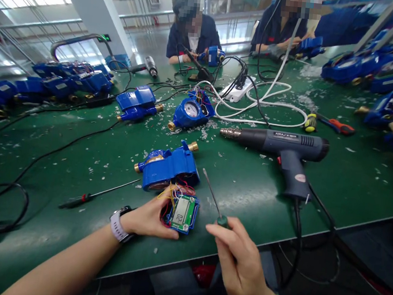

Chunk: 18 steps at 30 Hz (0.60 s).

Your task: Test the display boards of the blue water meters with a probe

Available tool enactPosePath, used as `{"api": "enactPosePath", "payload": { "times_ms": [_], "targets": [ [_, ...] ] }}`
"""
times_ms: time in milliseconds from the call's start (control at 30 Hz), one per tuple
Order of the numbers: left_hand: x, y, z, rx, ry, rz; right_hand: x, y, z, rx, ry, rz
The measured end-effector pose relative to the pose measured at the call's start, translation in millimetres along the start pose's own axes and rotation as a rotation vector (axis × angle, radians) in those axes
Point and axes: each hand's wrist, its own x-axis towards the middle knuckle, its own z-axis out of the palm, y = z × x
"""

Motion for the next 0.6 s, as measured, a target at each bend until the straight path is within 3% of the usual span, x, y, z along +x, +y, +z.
{"api": "enactPosePath", "payload": {
  "times_ms": [200,333,467,600],
  "targets": [
    [0,-4,1.4,0.075,-0.003,0.028,-16,-6,-28,-0.176,-0.042,0.059],
    [1,-2,1.3,0.122,-0.002,0.027,-9,-11,-44,-0.283,-0.104,-0.048],
    [3,1,0.6,0.138,0.018,0.020,-7,-14,-49,-0.319,-0.142,-0.077],
    [3,2,-1.4,0.132,0.057,0.062,-6,-14,-47,-0.194,-0.244,-0.068]
  ]
}}
